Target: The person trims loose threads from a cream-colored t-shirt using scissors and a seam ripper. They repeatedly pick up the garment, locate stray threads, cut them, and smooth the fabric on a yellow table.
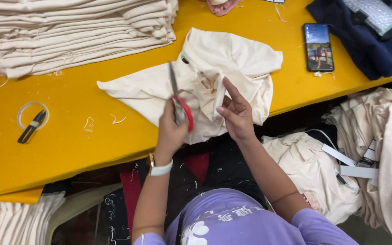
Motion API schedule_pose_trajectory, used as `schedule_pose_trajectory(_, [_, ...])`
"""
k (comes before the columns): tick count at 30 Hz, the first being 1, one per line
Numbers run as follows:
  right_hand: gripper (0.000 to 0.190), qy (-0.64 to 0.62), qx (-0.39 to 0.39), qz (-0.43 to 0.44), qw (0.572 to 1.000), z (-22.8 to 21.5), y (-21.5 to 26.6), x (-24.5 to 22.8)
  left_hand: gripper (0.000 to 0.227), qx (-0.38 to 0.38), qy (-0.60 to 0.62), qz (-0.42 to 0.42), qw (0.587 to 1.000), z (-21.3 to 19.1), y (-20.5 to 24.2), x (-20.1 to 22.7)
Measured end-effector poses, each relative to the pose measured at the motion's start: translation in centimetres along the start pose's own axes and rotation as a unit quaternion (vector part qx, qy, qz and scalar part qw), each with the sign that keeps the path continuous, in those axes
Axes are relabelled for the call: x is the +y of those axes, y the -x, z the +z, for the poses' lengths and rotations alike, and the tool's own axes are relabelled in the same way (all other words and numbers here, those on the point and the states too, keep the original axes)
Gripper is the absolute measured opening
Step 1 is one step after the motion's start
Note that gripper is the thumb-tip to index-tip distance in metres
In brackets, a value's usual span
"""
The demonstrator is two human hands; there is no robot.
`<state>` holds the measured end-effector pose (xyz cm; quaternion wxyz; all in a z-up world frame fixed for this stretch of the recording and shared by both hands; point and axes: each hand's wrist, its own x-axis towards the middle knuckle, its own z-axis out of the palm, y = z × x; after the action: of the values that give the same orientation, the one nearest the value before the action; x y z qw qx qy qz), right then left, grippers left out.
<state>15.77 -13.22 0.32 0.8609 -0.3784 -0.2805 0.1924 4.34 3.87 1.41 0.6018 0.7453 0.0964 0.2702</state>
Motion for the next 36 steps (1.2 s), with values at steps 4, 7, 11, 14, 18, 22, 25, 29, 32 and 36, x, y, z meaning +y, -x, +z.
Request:
schedule_pose_trajectory(4, [0.066, 0.032, 0.047, -0.058, 0.997, -0.3, -0.1, 1.2, 0.039, -0.079, -0.143, 0.020, 0.986, 0.1, 4.8, -1.6])
schedule_pose_trajectory(7, [0.064, 0.042, 0.053, -0.079, 0.995, -1.1, 0.0, 2.1, 0.029, -0.098, -0.233, 0.053, 0.966, 0.2, 6.6, -2.6])
schedule_pose_trajectory(11, [0.069, 0.065, 0.044, -0.091, 0.993, -1.4, 0.4, 2.2, 0.026, -0.088, -0.277, 0.072, 0.954, 0.7, 7.4, -3.3])
schedule_pose_trajectory(14, [0.070, 0.091, 0.045, -0.110, 0.989, -0.5, 0.7, 1.9, 0.023, -0.074, -0.244, 0.084, 0.963, 0.8, 7.0, -1.6])
schedule_pose_trajectory(18, [0.069, 0.120, 0.041, -0.127, 0.984, -0.4, 0.5, 1.9, 0.024, -0.059, -0.252, 0.090, 0.962, 1.3, 6.8, -1.6])
schedule_pose_trajectory(22, [0.068, 0.147, 0.036, -0.134, 0.979, 0.0, 0.8, 1.8, 0.024, -0.038, -0.246, 0.097, 0.964, 1.6, 6.2, -1.1])
schedule_pose_trajectory(25, [0.068, 0.151, 0.031, -0.133, 0.979, 0.6, 1.0, 1.7, 0.025, -0.032, -0.235, 0.099, 0.967, 1.8, 5.6, -0.5])
schedule_pose_trajectory(29, [0.068, 0.163, 0.025, -0.133, 0.977, 0.7, 1.4, 2.0, 0.025, -0.036, -0.206, 0.098, 0.973, 2.0, 5.0, 0.6])
schedule_pose_trajectory(32, [0.067, 0.166, 0.025, -0.134, 0.977, 0.6, 1.5, 2.1, 0.024, -0.048, -0.182, 0.091, 0.978, 2.0, 5.1, 0.3])
schedule_pose_trajectory(36, [0.065, 0.167, 0.023, -0.131, 0.977, 1.9, 1.2, 1.2, 0.023, -0.066, -0.155, 0.073, 0.983, 2.1, 5.7, -0.4])
